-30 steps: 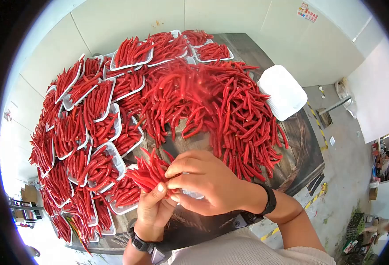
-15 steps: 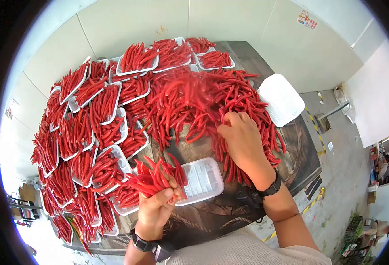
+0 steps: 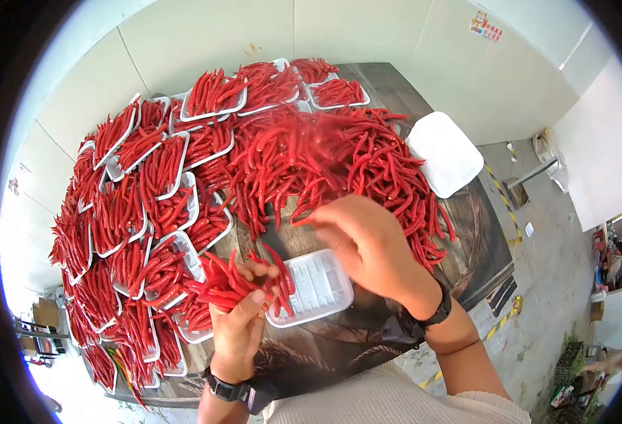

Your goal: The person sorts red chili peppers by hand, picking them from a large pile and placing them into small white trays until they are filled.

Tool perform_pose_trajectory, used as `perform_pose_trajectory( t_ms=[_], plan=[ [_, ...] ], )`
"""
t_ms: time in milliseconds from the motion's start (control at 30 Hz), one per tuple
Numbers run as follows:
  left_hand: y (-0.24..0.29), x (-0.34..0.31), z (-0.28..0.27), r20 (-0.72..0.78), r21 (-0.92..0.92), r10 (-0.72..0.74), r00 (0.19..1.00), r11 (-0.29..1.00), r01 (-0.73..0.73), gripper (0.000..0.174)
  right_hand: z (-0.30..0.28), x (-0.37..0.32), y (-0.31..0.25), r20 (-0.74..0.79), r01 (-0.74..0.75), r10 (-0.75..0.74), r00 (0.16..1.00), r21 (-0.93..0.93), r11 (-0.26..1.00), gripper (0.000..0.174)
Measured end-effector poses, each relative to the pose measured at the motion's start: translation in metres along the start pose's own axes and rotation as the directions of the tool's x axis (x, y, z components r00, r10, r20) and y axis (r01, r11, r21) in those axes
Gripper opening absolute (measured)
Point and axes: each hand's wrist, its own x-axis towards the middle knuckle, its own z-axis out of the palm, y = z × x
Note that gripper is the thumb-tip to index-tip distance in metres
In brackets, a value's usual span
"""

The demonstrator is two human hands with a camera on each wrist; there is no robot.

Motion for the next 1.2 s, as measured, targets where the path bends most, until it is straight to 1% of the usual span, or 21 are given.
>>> perform_pose_trajectory(
  t_ms=[33, 67, 100, 167, 233, 267, 333, 367, 433, 500, 533, 567, 667, 800, 900, 967, 1000, 1033, 1067, 1100, 1200],
  plan=[
    [-0.003, 0.001, -0.002, -0.003, 0.0, -0.005, 1.0, 1.0, 0.005, 0.032, 0.002, -0.002, -0.007, 0.002, -0.005, 0.005, 1.0, 0.001, 1.0, 0.02],
    [-0.006, 0.002, -0.005, 0.029, 0.051, 0.054, 0.998, 0.997, -0.055, 0.035, 0.003, -0.004, -0.018, 0.094, -0.13, 0.11, 0.989, 0.24, 0.962, 0.019],
    [-0.009, 0.003, -0.007, 0.064, 0.099, 0.11, 0.992, 0.988, -0.116, 0.038, 0.005, -0.006, -0.026, 0.207, -0.263, 0.187, 0.96, 0.451, 0.853, 0.018],
    [-0.008, -0.002, -0.002, 0.105, 0.132, 0.088, 0.991, 0.986, -0.101, 0.045, 0.016, -0.013, -0.033, 0.385, -0.459, 0.253, 0.888, 0.694, 0.555, 0.018],
    [-0.011, -0.008, -0.007, 0.1, 0.366, -0.062, 0.993, 0.93, 0.021, 0.047, 0.022, -0.016, -0.034, 0.422, -0.516, 0.298, 0.856, 0.698, 0.497, 0.018],
    [-0.012, -0.009, -0.003, 0.058, 0.364, -0.105, 0.993, 0.928, 0.077, 0.044, 0.021, -0.015, -0.033, 0.424, -0.521, 0.303, 0.854, 0.696, 0.494, 0.018],
    [-0.01, -0.008, -0.005, 0.059, 0.327, -0.133, 0.989, 0.939, 0.107, 0.04, 0.016, -0.009, -0.028, 0.432, -0.467, 0.242, 0.869, 0.553, 0.69, 0.017],
    [-0.009, -0.008, -0.005, 0.062, 0.292, -0.157, 0.986, 0.947, 0.132, 0.036, 0.016, -0.008, -0.021, 0.436, -0.472, 0.245, 0.866, 0.553, 0.686, 0.017],
    [-0.006, -0.007, 0.001, 0.018, 0.229, -0.153, 0.988, 0.962, 0.145, 0.028, 0.017, -0.008, 0.0, 0.046, -0.128, 0.121, 0.992, 0.187, 0.974, 0.014],
    [-0.007, -0.005, -0.002, 0.079, 0.165, -0.121, 0.989, 0.98, 0.107, 0.031, 0.005, -0.006, 0.019, 0.008, -0.184, 0.194, 0.981, -0.284, 0.941, 0.011],
    [-0.006, -0.004, -0.003, 0.106, 0.173, -0.12, 0.987, 0.98, 0.1, 0.03, 0.003, -0.01, 0.027, -0.019, -0.205, 0.215, 0.976, -0.394, 0.896, 0.013],
    [-0.006, -0.004, -0.003, 0.1, 0.168, -0.119, 0.988, 0.981, 0.101, 0.03, 0.002, -0.013, 0.031, -0.012, -0.201, 0.214, 0.977, -0.394, 0.897, 0.013],
    [-0.007, -0.005, -0.003, 0.059, 0.013, -0.085, 0.995, 0.996, 0.084, 0.024, 0.002, -0.015, 0.033, 0.21, -0.176, 0.38, 0.901, -0.624, 0.761, 0.02],
    [-0.001, -0.007, 0.001, -0.02, 0.029, -0.149, 0.989, 0.988, 0.149, 0.02, 0.004, -0.016, 0.03, 0.188, -0.183, 0.401, 0.896, -0.666, 0.723, 0.018],
    [-0.001, -0.005, -0.003, 0.016, -0.052, -0.163, 0.987, 0.985, 0.163, 0.019, 0.001, -0.017, 0.032, 0.119, -0.239, 0.39, 0.913, -0.618, 0.749, 0.016],
    [-0.001, -0.004, -0.003, 0.013, -0.06, -0.143, 0.99, 0.988, 0.143, 0.018, -0.003, -0.01, 0.024, 0.059, -0.251, 0.29, 0.955, -0.362, 0.898, 0.014],
    [-0.002, -0.004, -0.004, 0.013, -0.059, -0.139, 0.99, 0.988, 0.139, 0.018, -0.002, -0.008, 0.016, 0.058, -0.248, 0.287, 0.956, -0.361, 0.899, 0.014],
    [-0.004, -0.003, -0.004, -0.03, -0.046, -0.158, 0.987, 0.987, 0.156, 0.019, 0.003, -0.007, 0.004, 0.074, -0.281, 0.286, 0.955, -0.068, 0.957, 0.013],
    [-0.004, -0.002, -0.003, -0.071, -0.033, -0.176, 0.982, 0.984, 0.174, 0.021, 0.007, -0.007, -0.007, 0.089, -0.294, 0.281, 0.956, 0.231, 0.927, 0.013],
    [-0.005, -0.002, 0.0, -0.068, -0.027, -0.175, 0.982, 0.984, 0.174, 0.021, 0.01, -0.006, -0.015, 0.16, -0.24, 0.202, 0.966, 0.28, 0.929, 0.013],
    [-0.009, -0.002, 0.003, -0.038, -0.127, -0.126, 0.991, 0.984, 0.121, 0.029, 0.032, -0.019, -0.031, 0.238, -0.293, 0.224, 0.945, 0.314, 0.903, 0.014]
  ],
)
